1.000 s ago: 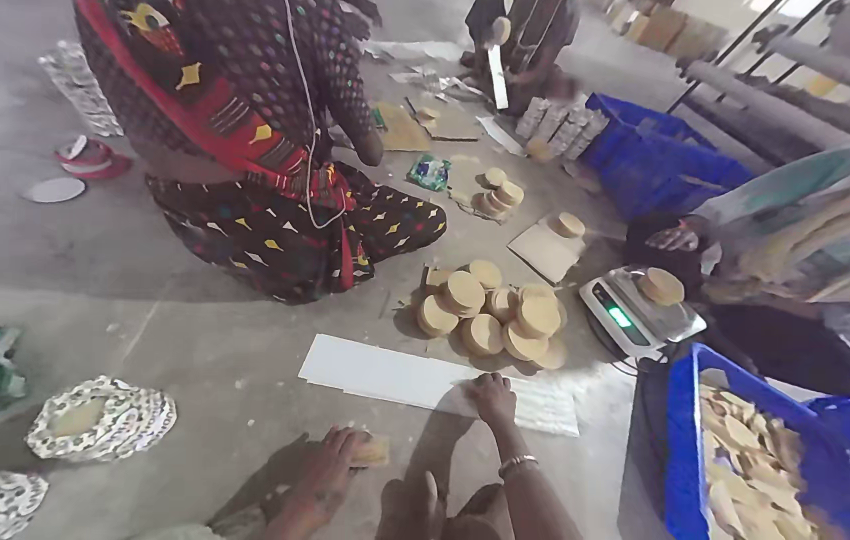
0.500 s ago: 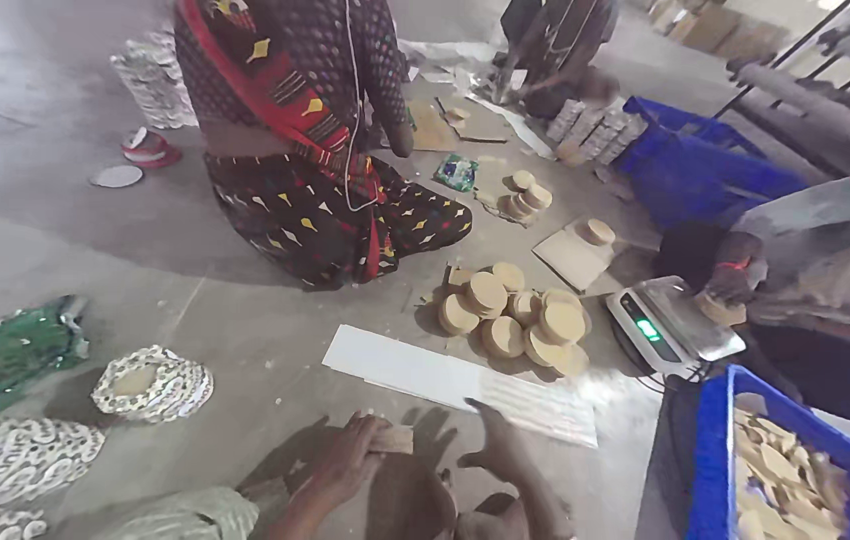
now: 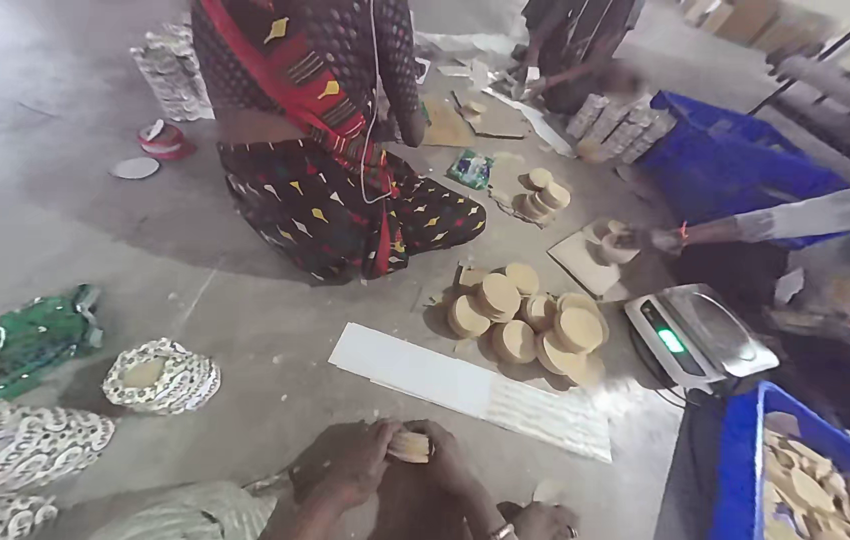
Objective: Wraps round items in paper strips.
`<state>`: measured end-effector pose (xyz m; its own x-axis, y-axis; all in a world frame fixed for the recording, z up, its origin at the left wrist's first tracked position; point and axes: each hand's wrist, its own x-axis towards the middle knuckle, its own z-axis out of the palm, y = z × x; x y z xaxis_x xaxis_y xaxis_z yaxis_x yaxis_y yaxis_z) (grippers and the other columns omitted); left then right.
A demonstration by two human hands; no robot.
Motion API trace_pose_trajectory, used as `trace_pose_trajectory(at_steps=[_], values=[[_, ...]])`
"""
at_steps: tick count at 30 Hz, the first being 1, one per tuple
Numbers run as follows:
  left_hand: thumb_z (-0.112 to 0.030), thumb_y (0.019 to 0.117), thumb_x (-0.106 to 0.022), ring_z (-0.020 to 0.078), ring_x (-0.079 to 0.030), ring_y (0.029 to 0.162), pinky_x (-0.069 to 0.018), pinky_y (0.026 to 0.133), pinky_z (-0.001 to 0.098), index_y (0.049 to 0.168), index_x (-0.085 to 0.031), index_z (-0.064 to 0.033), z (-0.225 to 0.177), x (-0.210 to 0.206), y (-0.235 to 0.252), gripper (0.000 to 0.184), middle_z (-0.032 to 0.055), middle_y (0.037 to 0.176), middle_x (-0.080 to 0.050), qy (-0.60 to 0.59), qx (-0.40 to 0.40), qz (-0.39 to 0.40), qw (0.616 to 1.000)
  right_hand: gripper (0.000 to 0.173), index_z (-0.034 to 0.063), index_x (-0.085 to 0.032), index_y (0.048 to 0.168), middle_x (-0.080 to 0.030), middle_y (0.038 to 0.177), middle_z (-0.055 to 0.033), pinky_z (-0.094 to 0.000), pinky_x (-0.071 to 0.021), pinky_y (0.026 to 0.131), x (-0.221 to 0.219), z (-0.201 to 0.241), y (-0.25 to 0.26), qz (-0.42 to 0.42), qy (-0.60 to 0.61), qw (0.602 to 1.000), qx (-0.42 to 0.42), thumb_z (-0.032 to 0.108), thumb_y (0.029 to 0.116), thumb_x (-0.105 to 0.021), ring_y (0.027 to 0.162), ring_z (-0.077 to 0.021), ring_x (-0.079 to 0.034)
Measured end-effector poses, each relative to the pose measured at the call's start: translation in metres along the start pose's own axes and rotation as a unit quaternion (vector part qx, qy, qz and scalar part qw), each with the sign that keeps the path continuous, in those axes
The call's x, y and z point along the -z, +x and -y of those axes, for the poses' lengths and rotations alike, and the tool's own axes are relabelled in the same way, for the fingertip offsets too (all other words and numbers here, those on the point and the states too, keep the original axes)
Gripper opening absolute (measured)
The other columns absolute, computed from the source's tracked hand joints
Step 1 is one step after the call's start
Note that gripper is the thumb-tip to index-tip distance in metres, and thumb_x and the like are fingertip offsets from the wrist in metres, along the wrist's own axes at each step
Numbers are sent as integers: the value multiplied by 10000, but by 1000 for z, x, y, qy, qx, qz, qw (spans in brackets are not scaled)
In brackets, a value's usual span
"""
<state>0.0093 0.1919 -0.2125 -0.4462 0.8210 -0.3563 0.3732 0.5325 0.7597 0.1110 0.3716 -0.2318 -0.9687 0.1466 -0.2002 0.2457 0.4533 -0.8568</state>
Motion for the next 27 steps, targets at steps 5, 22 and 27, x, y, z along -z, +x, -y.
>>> trace_pose_trajectory(at_steps=[5, 22, 27], values=[[-186, 825, -838, 375, -500, 1385, -389, 1169, 505, 1457, -487, 31, 11, 19, 8, 755, 246, 1481, -518, -67, -58, -67, 994, 372, -66, -744, 1116, -754, 1098, -206, -523, -571, 946, -4, -16, 17, -91, 3, 987, 135, 31, 762, -806, 1031, -326, -737], [-248, 986, -672, 462, -508, 1343, -426, 1111, 561, 1365, -575, 58, 44, 95, 97, 497, 321, 1443, -503, -13, 337, -309, 889, 440, -42, -746, 1103, -769, 1076, -140, -462, -521, 958, 18, -46, 116, -213, 30, 963, 164, 218, 754, -805, 1005, -225, -721], [-285, 1018, -613, 410, -483, 1379, -407, 1123, 553, 1333, -629, -14, 32, 106, 103, 415, 259, 1450, -522, 31, 393, -223, 892, 444, -22, -746, 1117, -769, 1088, -122, -486, -491, 963, 17, -48, 115, -216, 35, 963, 155, 251, 769, -793, 1014, -225, -709]])
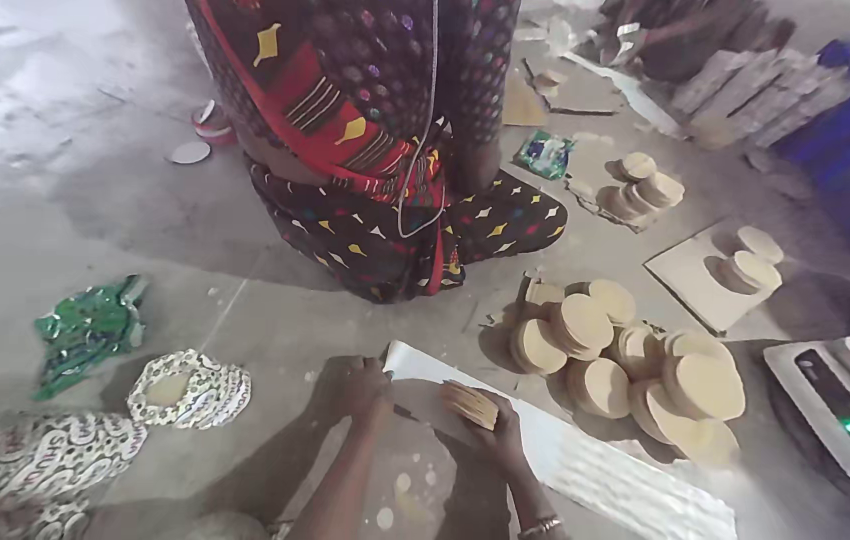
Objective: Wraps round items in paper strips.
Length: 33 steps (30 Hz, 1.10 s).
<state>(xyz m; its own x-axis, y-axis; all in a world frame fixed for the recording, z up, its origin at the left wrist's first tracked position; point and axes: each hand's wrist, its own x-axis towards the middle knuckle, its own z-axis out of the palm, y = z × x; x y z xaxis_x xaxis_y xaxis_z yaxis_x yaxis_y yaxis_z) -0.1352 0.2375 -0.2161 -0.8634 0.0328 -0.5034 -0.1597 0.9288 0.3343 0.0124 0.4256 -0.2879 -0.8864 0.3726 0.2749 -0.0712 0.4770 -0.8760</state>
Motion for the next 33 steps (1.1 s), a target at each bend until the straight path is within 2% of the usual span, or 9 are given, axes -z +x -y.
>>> trace_pose_trajectory(at_steps=[5, 7, 12, 14, 17, 21, 24, 26, 33], values=[[-81, 925, -730, 304, -686, 971, -540, 910, 479, 1233, -639, 71, 19, -5, 2, 355, 224, 1066, -702, -305, -38, -63, 949, 470, -43, -729, 1121, -765, 1082, -121, -408, -502, 979, 1, -11, -2, -4, 45, 999, 7, 232, 749, -813, 1031, -161, -697], [-59, 900, -759, 309, -694, 969, -541, 918, 486, 1264, -636, 80, 26, -4, 4, 409, 235, 1068, -714, -344, -46, -73, 935, 468, -33, -727, 1129, -765, 1098, -100, -374, -488, 994, 2, -12, -3, -1, 57, 998, 13, 242, 760, -817, 1045, -116, -687], [-171, 936, -749, 358, -675, 1067, -494, 989, 554, 1038, -759, 21, 17, 11, -5, 218, 223, 1095, -717, -234, -61, -102, 965, 441, 2, -744, 1126, -770, 1075, -82, -422, -486, 964, 1, -12, -2, -3, 49, 999, 11, 254, 771, -816, 996, -140, -691], [-152, 896, -774, 308, -675, 966, -532, 907, 503, 967, -747, 40, 16, 5, -10, 206, 207, 1035, -708, -283, -83, -149, 944, 427, 19, -744, 1132, -767, 1080, -69, -412, -486, 980, 1, -11, -2, -3, 53, 999, 2, 242, 776, -820, 1008, -132, -684], [-37, 931, -694, 53, -596, 775, -513, 759, 229, 960, -659, 77, 8, -5, -26, 123, 61, 853, -648, -475, -76, -137, 866, 442, -7, -742, 1125, -766, 1079, -101, -421, -494, 969, 1, -10, -4, -8, 50, 999, 2, 216, 753, -829, 1008, -165, -692], [-73, 1079, -397, 61, -671, 973, -579, 882, 265, 1325, -440, 55, 6, -40, -32, 281, 59, 1112, -650, -720, -42, -38, 692, 458, -28, -750, 1118, -766, 1072, -127, -433, -497, 962, 0, -9, -2, -14, 40, 999, -9, 216, 738, -825, 993, -209, -693], [-94, 1027, -586, 101, -643, 1129, -535, 993, 284, 1374, -479, 111, 4, -47, -35, 416, 170, 1279, -636, -631, -23, -103, 769, 456, -20, -747, 1129, -765, 1085, -122, -444, -501, 963, 1, -7, -2, -10, 43, 999, -4, 227, 754, -822, 998, -211, -694], [-121, 1021, -616, 99, -676, 1050, -528, 967, 263, 1239, -644, 108, 2, -42, -34, 318, 196, 1161, -705, -512, -50, -191, 836, 453, -9, -750, 1128, -766, 1083, -113, -450, -495, 966, 1, -7, -3, -8, 43, 999, -7, 232, 752, -824, 1007, -209, -693], [-84, 863, -785, 323, -697, 947, -567, 868, 430, 913, -764, 50, 20, -35, -14, 144, 257, 1048, -704, -284, -155, -325, 888, 439, -2, -757, 1115, -771, 1075, -99, -427, -491, 970, 0, -9, -2, -12, 35, 999, 6, 229, 746, -817, 997, -177, -700]])
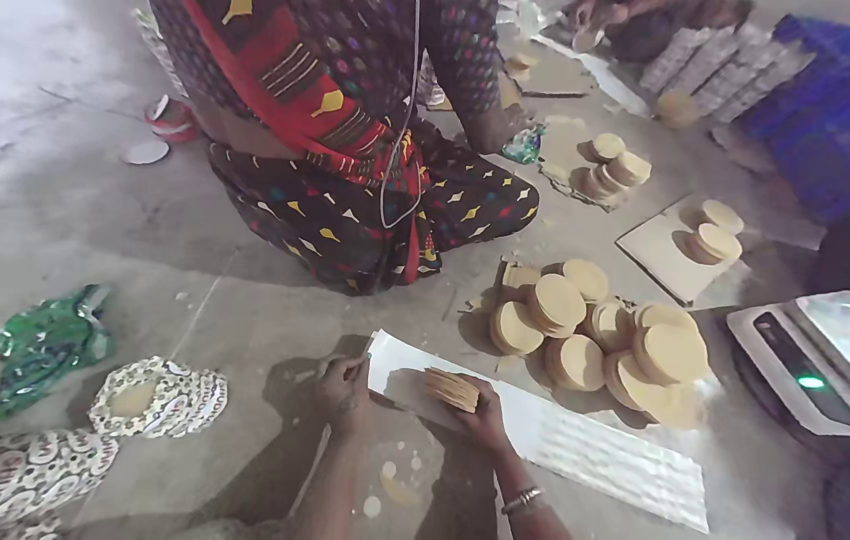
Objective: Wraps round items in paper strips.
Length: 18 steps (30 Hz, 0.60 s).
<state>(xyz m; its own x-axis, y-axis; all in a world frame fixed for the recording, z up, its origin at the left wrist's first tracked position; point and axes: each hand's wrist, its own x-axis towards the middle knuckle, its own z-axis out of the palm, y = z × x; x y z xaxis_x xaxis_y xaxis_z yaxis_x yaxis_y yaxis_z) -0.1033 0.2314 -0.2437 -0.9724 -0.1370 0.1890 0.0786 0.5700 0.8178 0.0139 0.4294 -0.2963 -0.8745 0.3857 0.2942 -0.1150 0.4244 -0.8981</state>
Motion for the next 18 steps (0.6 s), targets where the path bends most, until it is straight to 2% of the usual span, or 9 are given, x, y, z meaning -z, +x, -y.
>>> trace_pose_trajectory(at_steps=[2, 5, 7, 8, 9, 11, 13, 16, 18], values=[[-89, 835, -798, 286, -674, 948, -552, 864, 400, 876, -743, 65, -6, 3, 3, 169, 240, 1038, -693, -33, 6, -3, 999, 451, -18, -753, 1116, -770, 1071, -110, -426, -485, 960, 0, -1, 0, -1, 3, 1000, 3, 220, 737, -815, 987, -179, -696], [2, 952, -594, 2, -631, 828, -538, 783, 173, 1035, -607, 103, -20, 0, -2, 132, 32, 910, -662, -288, 136, 36, 947, 454, -9, -750, 1124, -768, 1084, -102, -410, -490, 965, 0, -2, 0, 2, 2, 1000, 6, 240, 750, -820, 993, -164, -695], [-35, 1042, -399, 50, -676, 945, -580, 876, 248, 1280, -478, 74, -19, -9, -12, 273, 46, 1069, -666, -452, 238, 69, 857, 454, -11, -753, 1117, -771, 1077, -101, -412, -493, 963, 0, 1, 0, 1, -3, 1000, -1, 243, 748, -827, 990, -164, -697], [-64, 1070, -393, 76, -662, 1025, -567, 923, 272, 1366, -421, 49, -19, -12, -18, 318, 74, 1172, -637, -468, 276, 78, 836, 453, -19, -754, 1109, -771, 1070, -109, -422, -495, 961, 0, 3, 1, 1, -6, 1000, -5, 237, 743, -828, 985, -174, -701], [-86, 1081, -416, 105, -603, 1153, -524, 990, 292, 1483, -319, 31, -18, -14, -21, 429, 121, 1338, -547, -460, 305, 99, 828, 455, -28, -753, 1101, -771, 1065, -119, -437, -496, 959, 0, 4, 2, 0, -9, 1000, -7, 232, 736, -828, 981, -189, -706], [-137, 1095, -436, 155, -543, 1285, -482, 1058, 334, 1538, -275, 35, -19, -15, -25, 501, 192, 1488, -461, -409, 329, 135, 841, 450, -23, -753, 1103, -770, 1072, -115, -439, -496, 969, 0, 3, 1, 0, -8, 1000, -8, 227, 738, -830, 992, -187, -703], [-180, 1104, -424, 118, -620, 1187, -529, 1016, 303, 1457, -396, 72, -26, -15, -29, 435, 190, 1356, -577, -343, 285, 146, 883, 441, -5, -754, 1113, -771, 1078, -93, -417, -494, 986, 0, 0, 1, 0, -2, 1000, -5, 236, 752, -828, 1006, -158, -702], [-108, 1045, -481, 92, -652, 1088, -499, 993, 252, 1239, -584, 191, -45, -4, -54, 371, 223, 1173, -686, -250, 64, 210, 943, 451, -29, -750, 1105, -770, 1069, -125, -451, -497, 968, 0, 0, 0, -1, 0, 1000, 2, 255, 761, -813, 990, -205, -706], [-99, 1021, -489, 212, -628, 1285, -447, 1127, 316, 1251, -650, 143, -34, -18, -65, 371, 237, 1308, -673, -216, -127, 231, 940, 460, -34, -749, 1100, -770, 1057, -134, -458, -501, 942, 1, 1, 1, -3, -10, 1000, 8, 270, 759, -800, 963, -214, -711]])
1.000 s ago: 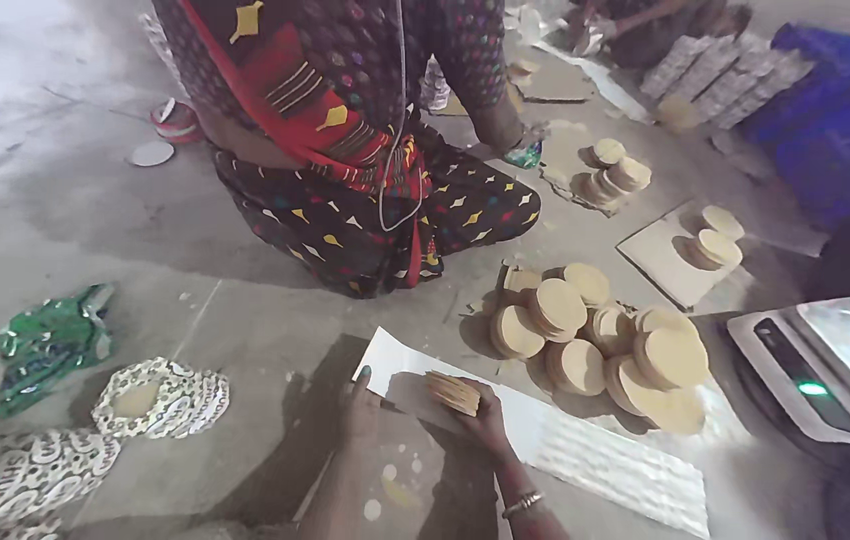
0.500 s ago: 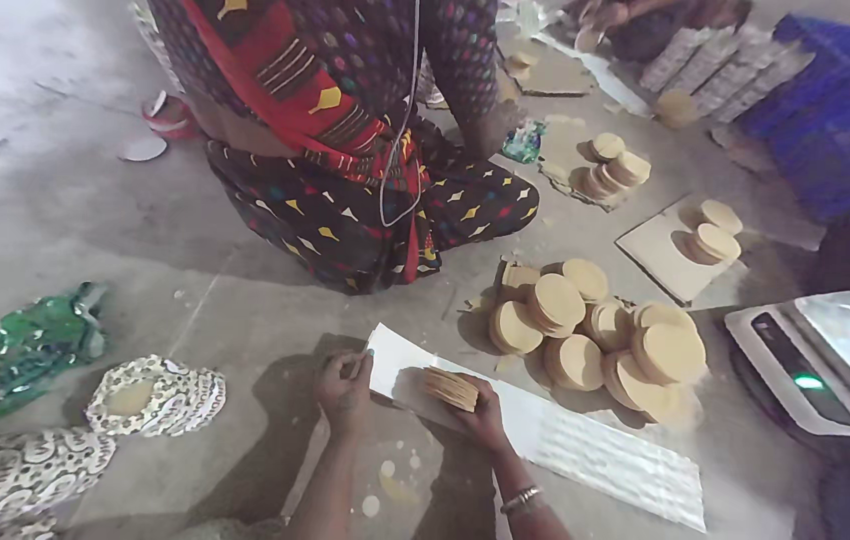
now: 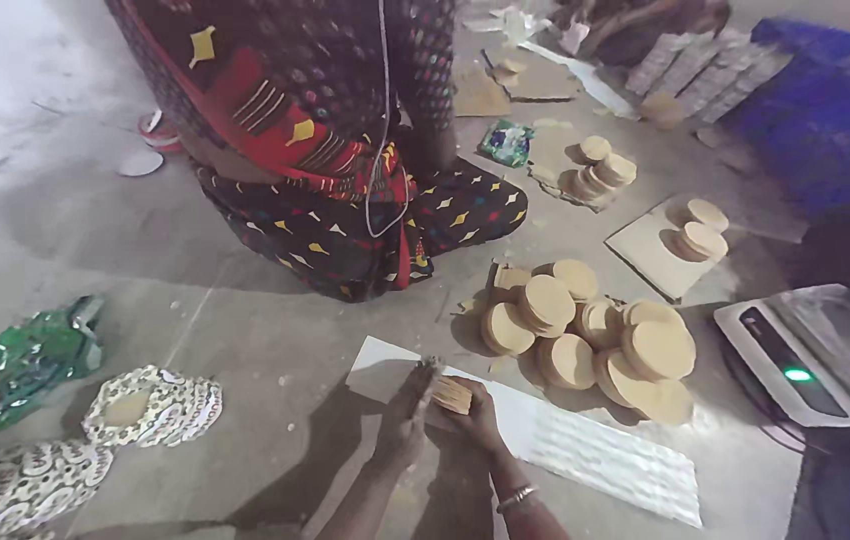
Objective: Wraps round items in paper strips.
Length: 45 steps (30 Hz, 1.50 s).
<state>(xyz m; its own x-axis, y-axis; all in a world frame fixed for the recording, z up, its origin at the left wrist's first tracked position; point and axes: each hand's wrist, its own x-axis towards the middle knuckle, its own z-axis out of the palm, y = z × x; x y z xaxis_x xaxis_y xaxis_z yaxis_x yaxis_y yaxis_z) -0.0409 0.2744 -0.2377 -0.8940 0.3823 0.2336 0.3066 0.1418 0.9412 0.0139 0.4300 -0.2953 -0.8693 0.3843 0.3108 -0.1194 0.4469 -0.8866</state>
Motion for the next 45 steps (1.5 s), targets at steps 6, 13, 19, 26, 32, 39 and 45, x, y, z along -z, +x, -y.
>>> trace_pose_trajectory(at_steps=[6, 13, 19, 26, 32, 39, 45], values=[[-620, 980, -400, 432, -471, 1421, -362, 1185, 516, 1424, -513, 126, 9, 16, 6, 876, 297, 1501, -494, 188, -158, 174, 954, 489, -68, -737, 1120, -760, 1028, -161, -472, -493, 930, 2, 6, -2, 1, -9, 1000, -24, 236, 741, -798, 938, -256, -692], [-56, 965, -529, 382, -567, 1350, -430, 1144, 501, 1332, -641, 61, -5, 31, 38, 402, 219, 1420, -608, 254, -189, 253, 914, 506, -71, -720, 1184, -750, 1082, -214, -559, -491, 960, 6, 15, 2, 30, -21, 997, -60, 140, 737, -828, 1000, -388, -692], [-8, 884, -677, 404, -639, 1222, -429, 1115, 533, 1253, -690, 48, -30, 31, 68, 374, 229, 1250, -697, 295, -117, 374, 872, 465, -52, -717, 1192, -750, 1119, -186, -564, -444, 1023, 10, 21, 7, 70, -7, 995, -64, 118, 774, -829, 1053, -348, -688], [-35, 912, -666, 398, -591, 1286, -343, 1176, 529, 1325, -648, 28, -41, 20, 77, 418, 227, 1313, -665, 322, -89, 448, 829, 747, 16, -553, 1445, -620, 1380, -219, -627, -400, 1086, 14, 60, 7, 58, -117, 954, -268, 208, 792, -860, 1322, -443, -532], [-149, 955, -663, 394, -612, 1260, -347, 1179, 526, 1294, -661, 38, -56, 19, 79, 387, 230, 1274, -683, 323, -108, 433, 834, 233, -42, -542, 1235, -631, 994, -99, -271, -529, 733, -46, 134, -64, -312, 336, 760, -460, 102, 1075, -453, 824, -114, -615], [-166, 853, -663, 323, -731, 995, -525, 989, 514, 1096, -743, 32, -85, 29, 65, 323, 156, 1037, -762, 216, -301, 273, 888, 830, 121, -558, 1227, -689, 1064, -72, -395, -573, 821, -66, 121, -8, -364, 754, 415, -356, 833, 932, -251, 985, -188, -678], [-139, 869, -638, 325, -706, 1007, -534, 955, 504, 1182, -746, -21, -74, 54, 61, 352, 144, 1057, -745, 203, -309, 259, 892, 315, 78, -535, 1224, -724, 969, -32, -307, -625, 785, 6, 113, -19, -419, 577, 644, -278, 279, 1134, -310, 882, -108, -730]])
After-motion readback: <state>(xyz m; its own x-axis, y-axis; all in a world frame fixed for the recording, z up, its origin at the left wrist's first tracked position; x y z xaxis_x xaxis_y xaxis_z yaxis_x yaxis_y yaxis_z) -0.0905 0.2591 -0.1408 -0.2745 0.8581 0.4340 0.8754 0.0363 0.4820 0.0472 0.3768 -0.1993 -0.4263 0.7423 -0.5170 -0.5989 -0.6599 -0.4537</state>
